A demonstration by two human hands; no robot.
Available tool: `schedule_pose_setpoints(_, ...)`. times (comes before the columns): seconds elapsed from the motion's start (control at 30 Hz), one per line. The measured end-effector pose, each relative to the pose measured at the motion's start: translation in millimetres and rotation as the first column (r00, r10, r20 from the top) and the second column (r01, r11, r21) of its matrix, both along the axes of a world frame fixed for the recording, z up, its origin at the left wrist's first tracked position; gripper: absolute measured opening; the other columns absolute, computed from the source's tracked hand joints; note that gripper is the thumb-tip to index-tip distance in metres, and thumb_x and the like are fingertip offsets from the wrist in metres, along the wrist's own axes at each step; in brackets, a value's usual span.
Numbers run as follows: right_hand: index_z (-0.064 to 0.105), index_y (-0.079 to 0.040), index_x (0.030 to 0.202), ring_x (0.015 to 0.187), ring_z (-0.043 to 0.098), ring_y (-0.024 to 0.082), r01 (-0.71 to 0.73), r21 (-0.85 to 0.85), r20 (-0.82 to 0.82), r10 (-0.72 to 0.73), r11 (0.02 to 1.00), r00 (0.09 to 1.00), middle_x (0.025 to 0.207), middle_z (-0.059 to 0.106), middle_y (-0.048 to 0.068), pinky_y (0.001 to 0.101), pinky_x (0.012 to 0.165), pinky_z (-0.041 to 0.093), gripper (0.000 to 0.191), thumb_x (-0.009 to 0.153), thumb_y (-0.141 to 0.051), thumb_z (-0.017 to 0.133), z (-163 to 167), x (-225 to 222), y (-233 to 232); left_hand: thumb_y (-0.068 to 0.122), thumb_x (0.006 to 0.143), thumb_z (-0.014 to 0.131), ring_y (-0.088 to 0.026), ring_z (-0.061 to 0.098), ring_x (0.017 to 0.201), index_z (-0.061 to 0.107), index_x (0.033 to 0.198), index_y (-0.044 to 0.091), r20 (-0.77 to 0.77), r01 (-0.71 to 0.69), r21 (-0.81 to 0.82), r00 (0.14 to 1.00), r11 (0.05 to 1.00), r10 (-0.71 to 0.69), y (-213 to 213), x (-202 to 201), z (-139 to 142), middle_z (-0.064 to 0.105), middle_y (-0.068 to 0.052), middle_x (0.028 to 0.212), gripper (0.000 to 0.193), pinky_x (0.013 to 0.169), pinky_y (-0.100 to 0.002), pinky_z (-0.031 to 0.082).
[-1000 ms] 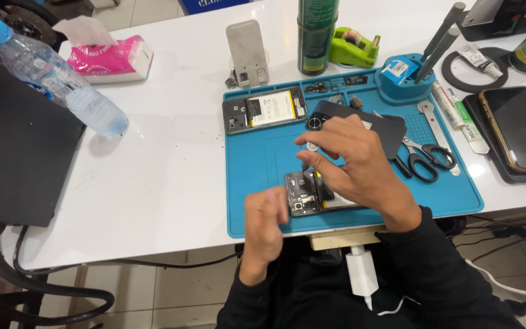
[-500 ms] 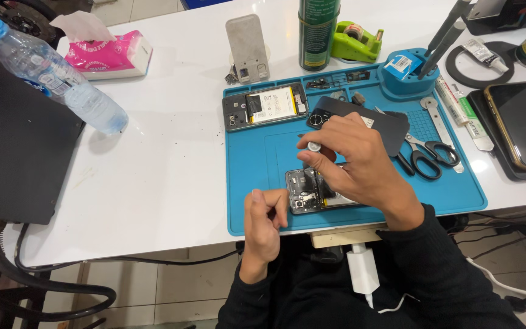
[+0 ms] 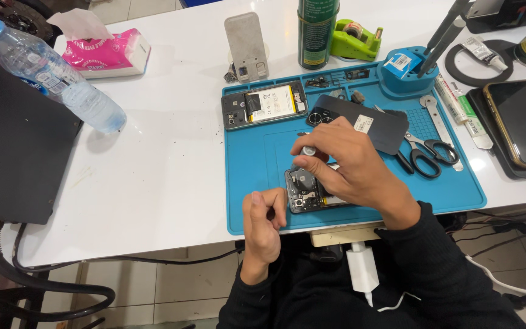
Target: The person works on a disassembled smartphone on a blue repair mat, using a screwdriver on its internals and pressing components into place. They then hold the reassembled phone and brush dust off its screen and back cover with a brush.
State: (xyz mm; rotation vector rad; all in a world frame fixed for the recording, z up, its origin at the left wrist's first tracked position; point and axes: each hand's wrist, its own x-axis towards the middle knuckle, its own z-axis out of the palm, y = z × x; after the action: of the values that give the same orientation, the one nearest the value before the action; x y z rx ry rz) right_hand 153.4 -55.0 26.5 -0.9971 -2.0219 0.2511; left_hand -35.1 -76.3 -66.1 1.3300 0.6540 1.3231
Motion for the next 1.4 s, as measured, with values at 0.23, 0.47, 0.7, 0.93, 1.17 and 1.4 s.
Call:
schedule_pose_setpoints(0.23, 0.071, -0.007, 0.100, 0.067, 0.065, 0.016, 0.003, -0.013, 0.011, -0.002, 1.000, 1.000, 0.078, 0.069, 0.003, 0.0323, 0.077, 0.043, 0.013, 0.095, -0.019, 0.073, -2, 0, 1, 0.058, 0.107, 0.027, -0.009, 0.028, 0.054, 0.038, 0.056, 0.006, -0.007, 0.001, 0.000, 1.000, 1.000, -0.001, 1, 0, -1, 0.032, 0.001, 0.055, 0.074, 0.051, -0.029, 0.017)
schedule_pose_setpoints(0.47, 0.071, -0.007, 0.100, 0.066, 0.065, 0.016, 0.005, -0.026, 0.013, -0.004, 1.000, 1.000, 0.078, 0.069, 0.003, 0.0329, 0.079, 0.044, 0.014, 0.095, -0.020, 0.072, -2, -1, 2, 0.058, 0.108, 0.027, -0.009, 0.028, 0.054, 0.039, 0.056, 0.007, 0.001, 0.008, 0.013, 1.000, 1.000, -0.008, 1, 0, 0, 0.032, 0.002, 0.055, 0.073, 0.051, -0.029, 0.018)
schedule_pose_setpoints(0.7, 0.071, -0.005, 0.105, 0.074, 0.063, 0.019, -0.003, 0.027, 0.016, 0.002, 1.000, 1.000, 0.081, 0.068, 0.004, 0.0342, 0.079, 0.043, 0.017, 0.096, -0.019, 0.072, 0, -8, -1, 0.048, 0.108, 0.032, -0.006, 0.028, 0.055, 0.057, 0.091, 0.003, -0.018, -0.082, -0.012, 0.996, 0.997, 0.082, 5, 5, 9, 0.034, 0.005, 0.061, 0.055, 0.050, -0.029, 0.021)
schedule_pose_setpoints(0.93, 0.071, -0.006, 0.104, 0.068, 0.053, 0.022, 0.039, 0.062, 0.078, -0.044, 0.997, 0.996, 0.074, 0.057, 0.004, 0.0360, 0.072, 0.037, 0.018, 0.094, -0.021, 0.074, 5, -10, 0, 0.035, 0.115, 0.043, -0.007, 0.032, 0.062, 0.042, 0.076, 0.010, 0.020, -0.104, 0.083, 0.995, 0.991, 0.103, 4, 7, -12, 0.036, 0.004, 0.066, 0.046, 0.056, -0.029, 0.023)
schedule_pose_setpoints(1.17, 0.072, -0.008, 0.102, 0.064, 0.052, 0.019, 0.027, 0.030, 0.052, -0.028, 0.999, 0.998, 0.070, 0.056, 0.002, 0.0347, 0.072, 0.038, 0.015, 0.094, -0.020, 0.075, 4, -9, -1, 0.027, 0.114, 0.051, -0.006, 0.029, 0.061, 0.039, 0.077, 0.009, 0.012, -0.119, 0.070, 0.993, 0.990, 0.118, 6, 4, -22, 0.036, 0.005, 0.064, 0.043, 0.057, -0.027, 0.023)
schedule_pose_setpoints(1.4, 0.072, -0.008, 0.103, 0.066, 0.055, 0.018, 0.009, 0.045, 0.054, -0.012, 0.999, 0.999, 0.072, 0.059, 0.002, 0.0327, 0.077, 0.041, 0.017, 0.094, -0.022, 0.075, 1, -6, -1, 0.029, 0.108, 0.044, -0.006, 0.030, 0.055, 0.036, 0.060, 0.008, 0.067, -0.107, 0.048, 0.992, 0.993, 0.104, 1, 1, -5, 0.034, 0.005, 0.058, 0.052, 0.052, -0.028, 0.021)
